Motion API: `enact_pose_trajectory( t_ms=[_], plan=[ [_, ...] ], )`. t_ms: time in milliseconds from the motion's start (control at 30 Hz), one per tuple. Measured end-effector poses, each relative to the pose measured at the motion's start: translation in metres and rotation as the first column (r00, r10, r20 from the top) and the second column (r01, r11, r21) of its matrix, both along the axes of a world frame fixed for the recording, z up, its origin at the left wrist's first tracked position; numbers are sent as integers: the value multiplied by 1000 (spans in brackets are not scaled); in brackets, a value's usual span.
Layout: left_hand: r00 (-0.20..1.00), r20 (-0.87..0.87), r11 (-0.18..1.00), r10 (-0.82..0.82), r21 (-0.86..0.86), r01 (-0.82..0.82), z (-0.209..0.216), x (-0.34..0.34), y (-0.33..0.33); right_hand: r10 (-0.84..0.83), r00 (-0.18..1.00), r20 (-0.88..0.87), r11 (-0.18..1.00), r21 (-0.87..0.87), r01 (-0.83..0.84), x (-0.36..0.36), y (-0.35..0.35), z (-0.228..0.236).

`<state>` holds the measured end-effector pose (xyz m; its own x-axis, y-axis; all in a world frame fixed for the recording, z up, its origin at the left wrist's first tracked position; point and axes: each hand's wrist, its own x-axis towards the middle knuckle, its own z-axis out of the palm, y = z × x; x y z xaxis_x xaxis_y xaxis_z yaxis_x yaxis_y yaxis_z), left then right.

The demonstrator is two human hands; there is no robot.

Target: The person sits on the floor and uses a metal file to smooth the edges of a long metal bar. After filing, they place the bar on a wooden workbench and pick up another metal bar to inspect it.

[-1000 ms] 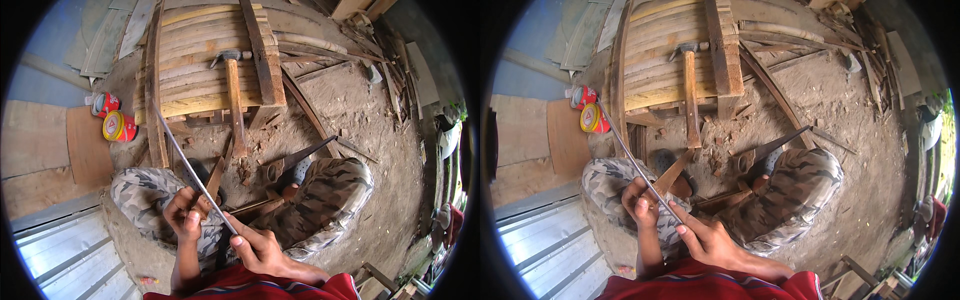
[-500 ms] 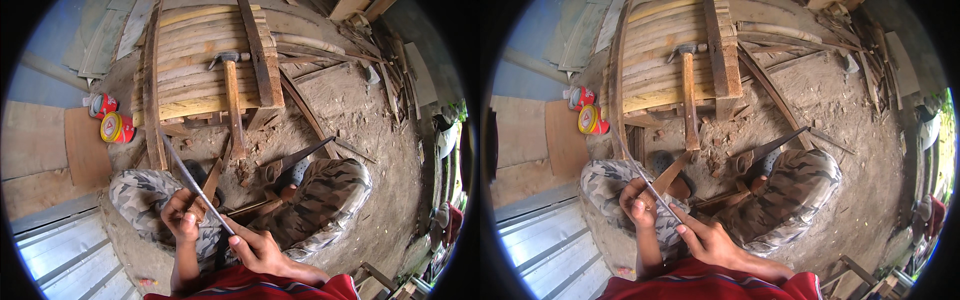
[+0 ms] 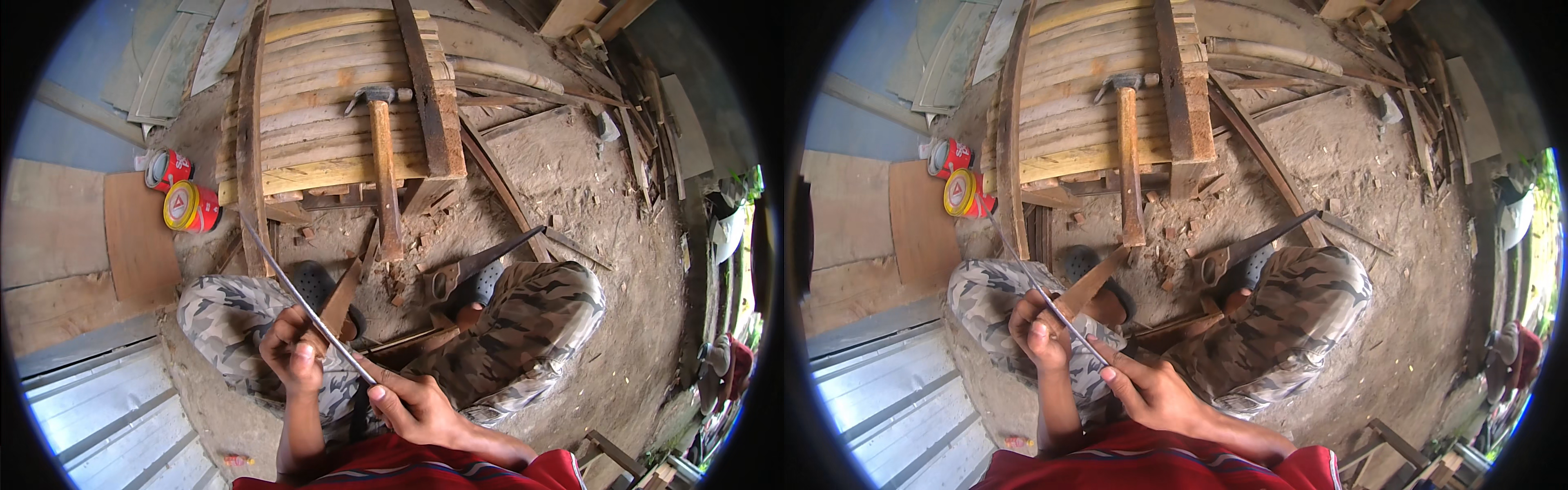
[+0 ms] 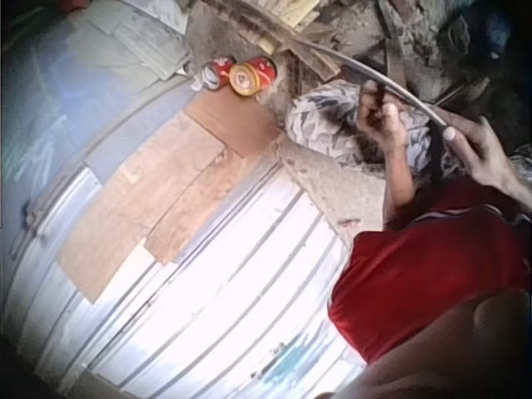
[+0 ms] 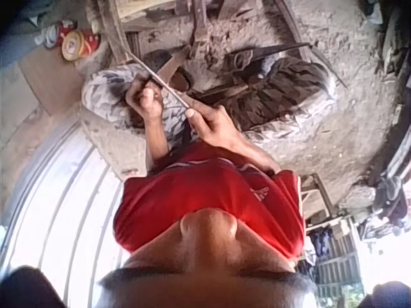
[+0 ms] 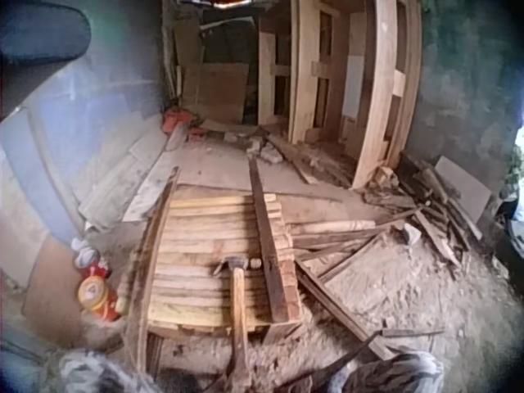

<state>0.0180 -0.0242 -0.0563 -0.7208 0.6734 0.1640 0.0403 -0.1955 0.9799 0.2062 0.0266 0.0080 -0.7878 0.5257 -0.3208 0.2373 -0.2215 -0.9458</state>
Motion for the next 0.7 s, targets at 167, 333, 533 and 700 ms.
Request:
enact_pose_trajectory(
  t_ms=[167, 333, 533, 700],
  plan=[
    [1000, 3, 1000, 3, 2, -3, -6, -5, -1, -80, 996, -40, 997, 16, 80, -2, -4, 4],
    [999, 51, 992, 1, 125, -7, 0, -4, 8, -90, 994, -58, 996, 17, 91, -5, -7, -1],
    [997, 78, 991, 21, 132, -31, -2, -5, 8, -62, 998, 12, 997, 45, 61, -6, -7, -3],
    [999, 54, 992, 6, 128, -13, -2, -7, 7, -73, 996, -59, 997, -2, 73, -2, -6, 1]
  ],
)
